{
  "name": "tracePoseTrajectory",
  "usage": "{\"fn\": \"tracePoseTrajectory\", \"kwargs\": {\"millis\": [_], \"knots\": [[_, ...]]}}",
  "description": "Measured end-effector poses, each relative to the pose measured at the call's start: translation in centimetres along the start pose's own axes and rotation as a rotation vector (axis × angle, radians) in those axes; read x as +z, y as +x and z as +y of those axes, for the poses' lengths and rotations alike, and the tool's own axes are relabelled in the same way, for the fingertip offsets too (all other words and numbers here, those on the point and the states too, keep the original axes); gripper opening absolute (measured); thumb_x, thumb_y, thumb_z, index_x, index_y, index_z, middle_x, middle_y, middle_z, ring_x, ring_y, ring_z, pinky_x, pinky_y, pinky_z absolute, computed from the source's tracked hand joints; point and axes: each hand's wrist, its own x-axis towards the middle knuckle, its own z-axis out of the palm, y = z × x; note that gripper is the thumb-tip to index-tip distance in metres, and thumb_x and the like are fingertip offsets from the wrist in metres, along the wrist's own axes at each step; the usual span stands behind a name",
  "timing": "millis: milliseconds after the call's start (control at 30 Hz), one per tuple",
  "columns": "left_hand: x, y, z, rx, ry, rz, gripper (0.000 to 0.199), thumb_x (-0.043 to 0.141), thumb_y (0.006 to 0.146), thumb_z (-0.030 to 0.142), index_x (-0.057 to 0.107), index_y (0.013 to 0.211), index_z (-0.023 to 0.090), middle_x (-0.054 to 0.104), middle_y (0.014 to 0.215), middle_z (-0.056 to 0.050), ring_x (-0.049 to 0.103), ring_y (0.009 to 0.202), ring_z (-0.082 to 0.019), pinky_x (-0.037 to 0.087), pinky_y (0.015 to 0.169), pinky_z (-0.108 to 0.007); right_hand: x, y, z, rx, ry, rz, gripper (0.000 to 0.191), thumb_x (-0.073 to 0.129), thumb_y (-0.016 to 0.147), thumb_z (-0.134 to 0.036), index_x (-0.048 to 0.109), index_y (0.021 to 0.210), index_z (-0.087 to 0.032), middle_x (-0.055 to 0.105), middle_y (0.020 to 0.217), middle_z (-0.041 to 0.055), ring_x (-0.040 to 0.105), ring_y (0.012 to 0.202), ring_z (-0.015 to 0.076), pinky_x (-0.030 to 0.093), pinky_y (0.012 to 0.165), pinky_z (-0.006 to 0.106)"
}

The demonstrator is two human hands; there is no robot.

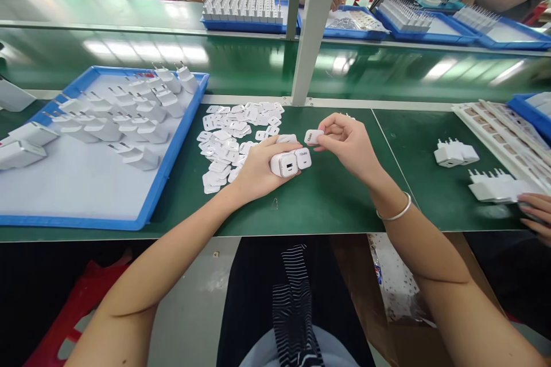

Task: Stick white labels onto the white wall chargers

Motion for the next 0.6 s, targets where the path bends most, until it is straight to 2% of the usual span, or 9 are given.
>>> {"fn": "tracePoseTrajectory", "kwargs": {"millis": [133, 200, 267, 400, 500, 600], "knots": [[0.0, 0.0, -0.1, 0.017, 0.049, 0.096, 0.034, 0.080, 0.079, 0.025, 0.073, 0.112, 0.021, 0.072, 0.109, -0.006, 0.066, 0.094, -0.018, 0.055, 0.083, -0.032, -0.3, 0.0, 0.2, -0.171, -0.216, 0.072, 0.010, 0.069, 0.079, -0.018, 0.063, 0.071, -0.018, 0.062, 0.073, 0.0014, 0.055, 0.067, 0.0127, 0.042, 0.053, 0.024], [0.0, 0.0, -0.2, 0.029, 0.067, 0.145, 0.033, 0.079, 0.081, 0.027, 0.073, 0.112, 0.021, 0.073, 0.109, -0.006, 0.067, 0.096, -0.019, 0.056, 0.085, -0.033, -0.5, -0.1, 0.0, -0.177, -0.224, 0.093, 0.011, 0.073, 0.079, -0.020, 0.066, 0.071, -0.018, 0.058, 0.069, 0.0007, 0.048, 0.062, 0.0111, 0.037, 0.051, 0.024], [0.1, 0.0, -0.2, 0.018, 0.092, 0.185, 0.033, 0.079, 0.081, 0.028, 0.073, 0.113, 0.021, 0.073, 0.109, -0.006, 0.067, 0.096, -0.019, 0.056, 0.086, -0.034, -0.6, -0.3, -0.5, -0.100, -0.057, 0.062, 0.010, 0.074, 0.081, -0.023, 0.067, 0.075, -0.019, 0.058, 0.064, -0.0005, 0.047, 0.057, 0.0099, 0.037, 0.050, 0.024], [0.4, -0.2, -0.4, -0.015, 0.141, 0.233, 0.036, 0.079, 0.079, 0.026, 0.072, 0.115, 0.022, 0.071, 0.110, -0.006, 0.067, 0.094, -0.019, 0.057, 0.083, -0.033, 0.1, -1.2, -1.6, 0.127, 0.332, -0.176, 0.016, 0.075, 0.083, -0.028, 0.063, 0.080, -0.018, 0.070, 0.071, 0.0027, 0.060, 0.057, 0.0112, 0.046, 0.049, 0.021], [0.6, -0.3, -0.4, 0.000, 0.153, 0.232, 0.036, 0.077, 0.081, 0.023, 0.071, 0.116, 0.020, 0.069, 0.116, -0.008, 0.067, 0.100, -0.019, 0.057, 0.087, -0.034, 1.2, -2.0, -1.9, 0.207, 0.440, -0.297, 0.022, 0.077, 0.083, -0.030, 0.061, 0.077, -0.016, 0.072, 0.070, 0.0044, 0.062, 0.054, 0.0109, 0.047, 0.047, 0.020], [0.7, -0.4, -0.4, 0.011, 0.160, 0.231, 0.036, 0.075, 0.081, 0.019, 0.071, 0.117, 0.020, 0.069, 0.118, -0.008, 0.067, 0.101, -0.019, 0.058, 0.088, -0.033, 2.2, -2.5, -1.7, 0.246, 0.503, -0.330, 0.027, 0.080, 0.082, -0.032, 0.061, 0.075, -0.015, 0.071, 0.066, 0.0031, 0.060, 0.051, 0.0092, 0.047, 0.046, 0.018]]}}
